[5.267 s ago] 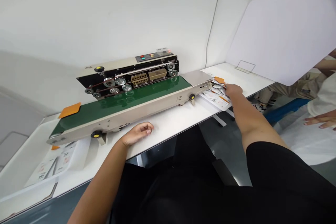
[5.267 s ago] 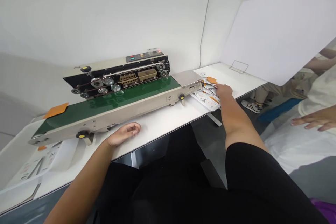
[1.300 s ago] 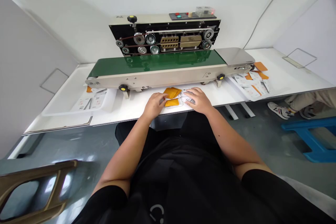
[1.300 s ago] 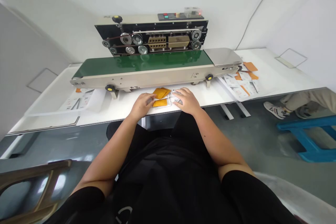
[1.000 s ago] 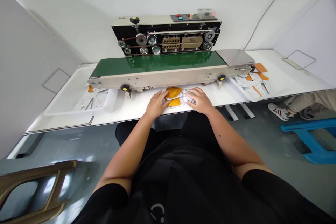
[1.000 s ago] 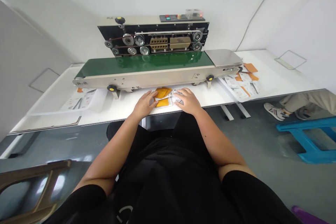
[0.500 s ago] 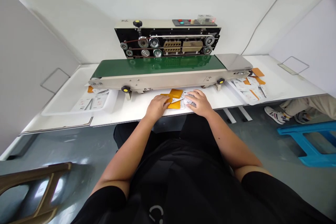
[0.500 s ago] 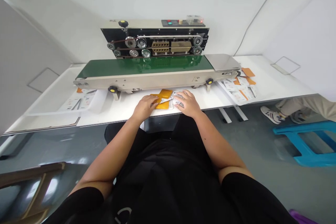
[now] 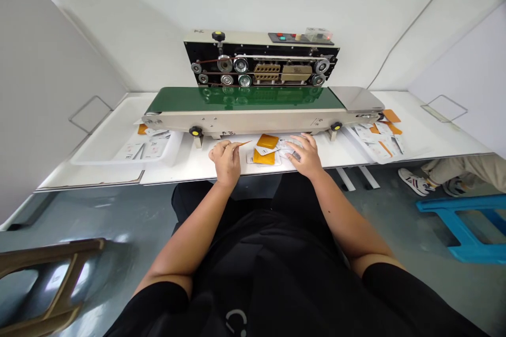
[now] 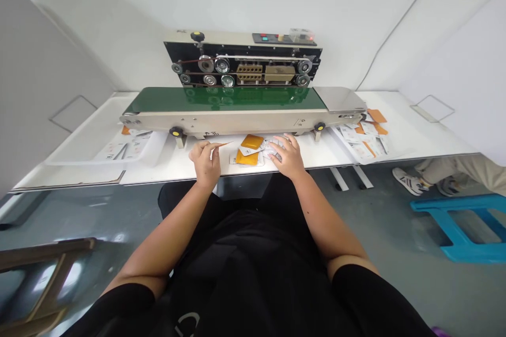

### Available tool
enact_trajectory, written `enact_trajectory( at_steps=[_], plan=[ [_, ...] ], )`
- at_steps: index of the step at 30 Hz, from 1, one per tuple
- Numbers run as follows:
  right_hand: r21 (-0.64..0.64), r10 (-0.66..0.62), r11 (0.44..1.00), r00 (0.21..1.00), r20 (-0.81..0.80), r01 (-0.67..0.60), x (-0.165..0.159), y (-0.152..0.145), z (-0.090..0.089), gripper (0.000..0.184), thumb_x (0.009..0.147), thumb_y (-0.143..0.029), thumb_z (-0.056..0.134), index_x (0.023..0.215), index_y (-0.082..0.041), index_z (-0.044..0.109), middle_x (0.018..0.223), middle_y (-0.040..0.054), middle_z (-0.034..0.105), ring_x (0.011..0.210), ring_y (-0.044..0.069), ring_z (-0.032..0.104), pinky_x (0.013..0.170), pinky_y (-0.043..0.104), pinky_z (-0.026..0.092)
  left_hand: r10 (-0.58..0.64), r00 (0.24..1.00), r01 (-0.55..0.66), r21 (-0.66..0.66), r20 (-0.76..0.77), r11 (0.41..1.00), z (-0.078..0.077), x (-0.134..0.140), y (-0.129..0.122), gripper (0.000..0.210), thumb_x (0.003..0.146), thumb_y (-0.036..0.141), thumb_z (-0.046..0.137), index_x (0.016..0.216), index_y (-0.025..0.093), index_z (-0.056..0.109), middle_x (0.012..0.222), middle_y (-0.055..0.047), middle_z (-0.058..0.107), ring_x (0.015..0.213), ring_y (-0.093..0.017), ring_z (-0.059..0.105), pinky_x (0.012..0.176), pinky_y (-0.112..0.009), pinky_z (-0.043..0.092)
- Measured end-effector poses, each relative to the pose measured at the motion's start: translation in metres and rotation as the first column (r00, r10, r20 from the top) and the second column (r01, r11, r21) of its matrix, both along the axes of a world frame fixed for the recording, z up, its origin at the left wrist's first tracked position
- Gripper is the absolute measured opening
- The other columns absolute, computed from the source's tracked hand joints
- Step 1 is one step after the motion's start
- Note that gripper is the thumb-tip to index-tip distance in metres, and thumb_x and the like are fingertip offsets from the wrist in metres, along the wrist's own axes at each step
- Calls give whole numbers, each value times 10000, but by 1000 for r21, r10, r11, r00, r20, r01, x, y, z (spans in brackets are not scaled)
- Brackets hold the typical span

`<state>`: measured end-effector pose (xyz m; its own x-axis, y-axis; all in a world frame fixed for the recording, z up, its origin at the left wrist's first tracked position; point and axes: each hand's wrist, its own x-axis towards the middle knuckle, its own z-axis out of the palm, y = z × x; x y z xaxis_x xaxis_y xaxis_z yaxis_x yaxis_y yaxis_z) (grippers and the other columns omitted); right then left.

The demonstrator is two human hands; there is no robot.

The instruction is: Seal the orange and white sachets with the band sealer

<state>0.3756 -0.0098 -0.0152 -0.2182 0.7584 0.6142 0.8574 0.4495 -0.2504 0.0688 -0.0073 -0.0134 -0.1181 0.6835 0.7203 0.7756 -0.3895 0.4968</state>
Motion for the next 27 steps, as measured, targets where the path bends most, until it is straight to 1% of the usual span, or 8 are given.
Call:
enact_trajectory(
  at_steps=[4,7,10,12,13,17,22,27],
  plan=[
    [73,-86,992,976,-198,102,-26,-13,9,302,981,-314,610,1203,-243,802,1199,124,735,1230,345,581,1115,586,493,-154,987,145,152,43,978,-2,-7,6,191,1054,302,606,1036,252,789,1076,-86,672,1014,-231,644,963,-437,518],
    [-146,13,986,911,-413,-80,-53,-19,20,353,1004,-396,611,1283,-246,765,1086,99,770,1010,279,668,983,508,574,-256,967,253,170,-1,953,-4,-11,7,184,1054,290,608,1033,254,787,1156,-88,705,1079,-225,681,953,-422,591],
    [-414,-5,833,744,-668,-367,-80,-18,27,522,979,-527,664,1421,-250,678,1061,85,785,831,216,691,790,407,612,-333,941,340,147,-65,929,-6,-12,6,198,1063,292,600,1051,263,795,1213,-87,736,1142,-227,709,1000,-441,624],
    [-462,-43,718,629,-776,-520,-92,-14,29,566,951,-540,699,1429,-239,656,967,67,781,697,168,656,682,342,587,-393,915,402,146,-90,904,-7,-11,6,213,1075,287,583,1080,269,795,1256,-87,743,1172,-221,720,1008,-430,638],
    [-454,-57,694,586,-808,-558,-95,-12,30,549,935,-527,719,1395,-232,666,907,48,769,640,145,626,643,315,566,-422,901,433,149,-98,889,-7,-10,6,214,1078,287,581,1100,272,793,1286,-88,739,1192,-219,720,1015,-426,641],
    [-365,-83,775,489,-868,-516,-80,2,44,390,866,-460,780,1154,-207,710,753,-18,697,546,93,554,546,237,477,-512,849,526,115,-131,843,-4,-6,7,257,1058,321,635,1285,261,739,1459,-124,662,1325,-252,670,1062,-445,634],
    [-161,-49,935,336,-941,-316,-14,27,92,374,770,-418,859,1018,-201,682,664,-40,657,512,76,536,462,180,372,-526,838,541,84,-147,837,1,-3,5,342,1054,269,622,1391,246,671,1486,-138,639,1330,-261,664,1061,-438,632],
    [-130,-39,953,314,-949,-273,33,35,114,413,738,-436,903,955,-197,645,691,-20,681,530,79,576,455,171,378,-501,857,512,86,-125,855,4,-2,4,292,1039,232,617,1319,232,700,1431,-135,668,1189,-251,719,1062,-464,615]
  ],
)
